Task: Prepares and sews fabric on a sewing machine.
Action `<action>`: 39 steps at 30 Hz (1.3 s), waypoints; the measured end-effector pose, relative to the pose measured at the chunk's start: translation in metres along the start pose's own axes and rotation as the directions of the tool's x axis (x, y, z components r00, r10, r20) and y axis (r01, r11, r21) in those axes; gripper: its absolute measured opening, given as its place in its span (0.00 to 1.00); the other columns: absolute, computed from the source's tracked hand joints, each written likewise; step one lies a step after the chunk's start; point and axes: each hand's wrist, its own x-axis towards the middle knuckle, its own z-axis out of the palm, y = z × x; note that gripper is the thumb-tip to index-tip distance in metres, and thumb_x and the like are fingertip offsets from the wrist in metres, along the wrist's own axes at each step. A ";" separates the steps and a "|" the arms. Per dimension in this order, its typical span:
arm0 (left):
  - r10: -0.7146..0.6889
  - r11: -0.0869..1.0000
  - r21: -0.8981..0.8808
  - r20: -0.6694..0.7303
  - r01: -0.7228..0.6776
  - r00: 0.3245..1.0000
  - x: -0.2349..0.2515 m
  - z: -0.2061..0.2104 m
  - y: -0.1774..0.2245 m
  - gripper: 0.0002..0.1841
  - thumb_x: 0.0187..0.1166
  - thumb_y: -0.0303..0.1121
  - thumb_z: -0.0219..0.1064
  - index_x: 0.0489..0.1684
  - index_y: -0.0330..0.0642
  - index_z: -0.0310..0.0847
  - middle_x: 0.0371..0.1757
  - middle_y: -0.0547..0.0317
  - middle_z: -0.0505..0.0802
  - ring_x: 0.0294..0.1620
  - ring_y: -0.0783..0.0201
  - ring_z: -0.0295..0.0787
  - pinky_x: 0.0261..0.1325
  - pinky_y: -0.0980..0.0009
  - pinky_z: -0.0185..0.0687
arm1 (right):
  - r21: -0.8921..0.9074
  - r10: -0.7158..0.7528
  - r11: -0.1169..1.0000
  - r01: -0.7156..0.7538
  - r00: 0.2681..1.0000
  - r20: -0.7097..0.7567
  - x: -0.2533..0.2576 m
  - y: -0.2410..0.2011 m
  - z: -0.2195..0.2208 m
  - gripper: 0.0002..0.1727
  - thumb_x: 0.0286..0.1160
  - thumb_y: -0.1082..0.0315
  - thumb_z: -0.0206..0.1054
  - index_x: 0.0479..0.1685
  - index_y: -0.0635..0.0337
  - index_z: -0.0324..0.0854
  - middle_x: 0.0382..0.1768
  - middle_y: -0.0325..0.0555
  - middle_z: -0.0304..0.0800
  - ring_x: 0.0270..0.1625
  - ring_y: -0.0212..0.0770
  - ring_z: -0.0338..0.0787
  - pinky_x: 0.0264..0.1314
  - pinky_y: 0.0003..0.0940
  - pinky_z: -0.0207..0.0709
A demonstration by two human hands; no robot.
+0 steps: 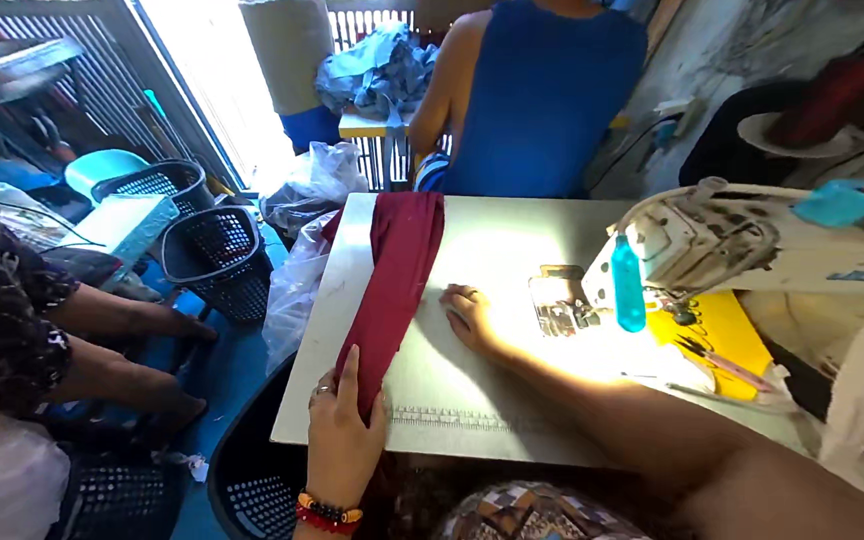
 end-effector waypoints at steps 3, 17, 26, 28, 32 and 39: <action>0.037 0.985 0.169 -0.030 -0.032 0.999 -0.027 -0.006 -0.012 0.32 0.77 0.51 0.58 0.82 0.51 0.78 0.72 0.34 0.86 0.68 0.30 0.85 0.62 0.33 0.77 | 0.062 -0.085 0.995 0.081 0.994 0.068 -0.060 0.008 -0.013 0.20 0.86 0.67 0.54 0.69 0.65 0.84 0.77 0.59 0.81 0.85 0.53 0.73 0.88 0.44 0.63; -0.337 0.936 0.097 -0.027 0.338 0.941 -0.142 -0.046 -0.095 0.28 0.86 0.39 0.60 0.85 0.38 0.67 0.81 0.38 0.77 0.82 0.40 0.73 0.83 0.44 0.67 | 0.010 -0.192 0.981 0.192 0.976 0.104 -0.153 0.025 -0.049 0.20 0.88 0.61 0.56 0.68 0.63 0.83 0.76 0.58 0.81 0.80 0.58 0.80 0.79 0.57 0.74; -0.594 0.604 -0.117 0.593 0.789 0.543 -0.256 0.003 -0.063 0.15 0.87 0.34 0.62 0.61 0.32 0.87 0.59 0.44 0.93 0.63 0.56 0.90 0.73 0.58 0.80 | 0.020 -0.255 0.967 0.254 0.963 0.087 -0.153 0.026 -0.051 0.21 0.87 0.62 0.55 0.67 0.66 0.83 0.75 0.61 0.81 0.80 0.62 0.78 0.79 0.59 0.73; -0.517 0.654 -0.177 0.604 0.735 0.606 -0.225 0.015 -0.046 0.15 0.86 0.35 0.63 0.61 0.35 0.87 0.59 0.47 0.93 0.62 0.60 0.90 0.73 0.59 0.80 | 0.021 -0.254 0.967 0.253 0.964 0.081 -0.153 0.025 -0.051 0.21 0.88 0.61 0.54 0.67 0.65 0.83 0.75 0.61 0.81 0.80 0.62 0.78 0.79 0.59 0.73; -0.371 0.815 -0.159 0.595 0.557 0.713 -0.139 0.035 -0.054 0.24 0.89 0.33 0.61 0.83 0.44 0.73 0.77 0.44 0.83 0.77 0.46 0.81 0.80 0.44 0.73 | 0.001 -0.244 0.970 0.245 0.967 0.069 -0.154 0.026 -0.049 0.21 0.88 0.62 0.54 0.67 0.64 0.83 0.75 0.59 0.82 0.80 0.60 0.79 0.79 0.59 0.73; -0.686 0.710 0.497 0.330 0.498 0.649 -0.074 0.013 -0.111 0.26 0.93 0.43 0.49 0.77 0.31 0.74 0.70 0.25 0.84 0.74 0.28 0.80 0.72 0.28 0.71 | -0.011 -0.247 0.969 0.248 0.967 0.069 -0.154 0.024 -0.049 0.20 0.88 0.63 0.54 0.67 0.63 0.84 0.75 0.57 0.82 0.80 0.58 0.80 0.78 0.56 0.75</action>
